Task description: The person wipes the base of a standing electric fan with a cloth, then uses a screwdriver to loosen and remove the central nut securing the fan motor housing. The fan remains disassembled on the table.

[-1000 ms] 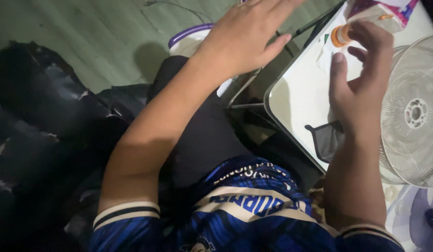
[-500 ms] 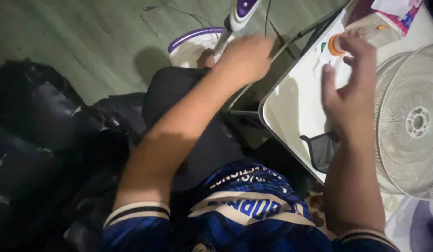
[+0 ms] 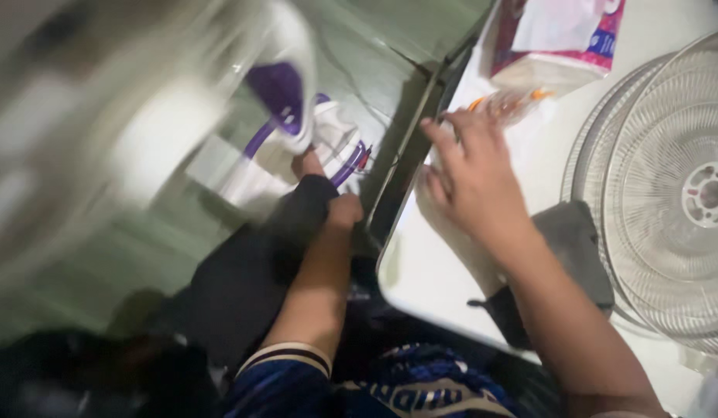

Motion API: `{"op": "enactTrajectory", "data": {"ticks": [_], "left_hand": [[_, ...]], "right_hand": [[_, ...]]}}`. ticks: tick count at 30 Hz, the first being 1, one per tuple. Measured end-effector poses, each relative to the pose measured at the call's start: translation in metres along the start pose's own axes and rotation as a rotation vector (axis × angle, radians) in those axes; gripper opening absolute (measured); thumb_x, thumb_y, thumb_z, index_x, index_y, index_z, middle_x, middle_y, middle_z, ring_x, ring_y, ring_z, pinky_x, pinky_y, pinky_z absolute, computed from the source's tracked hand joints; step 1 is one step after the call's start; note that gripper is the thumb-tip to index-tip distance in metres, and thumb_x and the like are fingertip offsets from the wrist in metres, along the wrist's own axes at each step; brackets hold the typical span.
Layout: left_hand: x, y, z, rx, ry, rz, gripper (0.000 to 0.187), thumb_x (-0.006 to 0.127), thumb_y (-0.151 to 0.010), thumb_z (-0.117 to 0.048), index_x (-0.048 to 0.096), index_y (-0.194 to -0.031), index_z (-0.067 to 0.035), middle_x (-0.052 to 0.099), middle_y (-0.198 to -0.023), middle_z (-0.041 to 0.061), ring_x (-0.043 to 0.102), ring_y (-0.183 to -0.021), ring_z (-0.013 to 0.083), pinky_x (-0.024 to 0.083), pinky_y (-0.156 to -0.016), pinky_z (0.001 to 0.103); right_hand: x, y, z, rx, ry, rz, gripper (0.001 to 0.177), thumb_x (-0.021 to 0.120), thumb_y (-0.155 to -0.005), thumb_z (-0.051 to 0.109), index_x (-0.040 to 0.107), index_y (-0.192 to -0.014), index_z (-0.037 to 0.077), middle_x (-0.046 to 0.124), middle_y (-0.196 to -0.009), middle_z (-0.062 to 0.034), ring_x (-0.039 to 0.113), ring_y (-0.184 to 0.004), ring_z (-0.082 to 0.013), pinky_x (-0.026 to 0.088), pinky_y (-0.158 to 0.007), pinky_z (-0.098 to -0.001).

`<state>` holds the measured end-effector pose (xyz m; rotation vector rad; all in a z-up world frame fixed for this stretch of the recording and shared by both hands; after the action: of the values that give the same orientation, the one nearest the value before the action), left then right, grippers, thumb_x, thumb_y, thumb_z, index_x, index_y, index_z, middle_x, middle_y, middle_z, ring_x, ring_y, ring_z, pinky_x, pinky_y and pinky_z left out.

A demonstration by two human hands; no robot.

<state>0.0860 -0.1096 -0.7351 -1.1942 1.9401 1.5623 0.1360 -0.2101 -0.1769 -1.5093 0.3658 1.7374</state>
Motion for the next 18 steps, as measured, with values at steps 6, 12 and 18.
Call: {"op": "enactTrajectory", "data": {"ticks": [6,12,18], "left_hand": [[-0.086,-0.028,-0.031,0.323,0.044,-0.930,0.014,0.061,-0.093,-0.015,0.074,-0.089,-0.010,0.065,-0.076,0.010,0.066,-0.067,0.0287,0.054,-0.056,0.044],[-0.063,-0.113,-0.031,0.184,-0.114,-0.649,0.019,0.059,-0.093,-0.017,0.071,-0.079,-0.013,0.068,-0.075,0.007,0.070,-0.068,0.0248,0.055,-0.055,0.041],[-0.018,-0.152,-0.038,0.047,-0.169,-0.538,0.019,0.060,-0.091,-0.022,0.069,-0.078,-0.011,0.068,-0.075,0.009,0.070,-0.067,0.0259,0.055,-0.053,0.042]], "right_hand": [[0.016,-0.013,-0.040,0.104,-0.065,-0.001,0.054,0.078,-0.086,0.008,0.060,-0.136,0.005,0.055,-0.137,-0.0206,0.053,-0.135,-0.0424,0.046,-0.113,-0.0540],[0.027,-0.021,-0.064,0.128,-0.112,0.019,0.056,0.077,-0.080,0.006,0.059,-0.132,0.004,0.054,-0.136,-0.0239,0.054,-0.132,-0.0478,0.050,-0.107,-0.0566],[0.048,-0.019,-0.078,0.114,-0.139,0.031,0.067,0.081,-0.082,0.008,0.046,-0.139,0.009,0.050,-0.140,-0.0245,0.051,-0.132,-0.0520,0.048,-0.106,-0.0614]]}}
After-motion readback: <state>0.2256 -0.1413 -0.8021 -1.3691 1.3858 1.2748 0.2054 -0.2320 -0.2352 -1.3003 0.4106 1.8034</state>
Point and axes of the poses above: each hand's wrist, its own y-axis away from the middle knuckle, its own x-axis out of the palm, z = x × y, the point moved 9 cm from there along -y, towards the middle knuckle
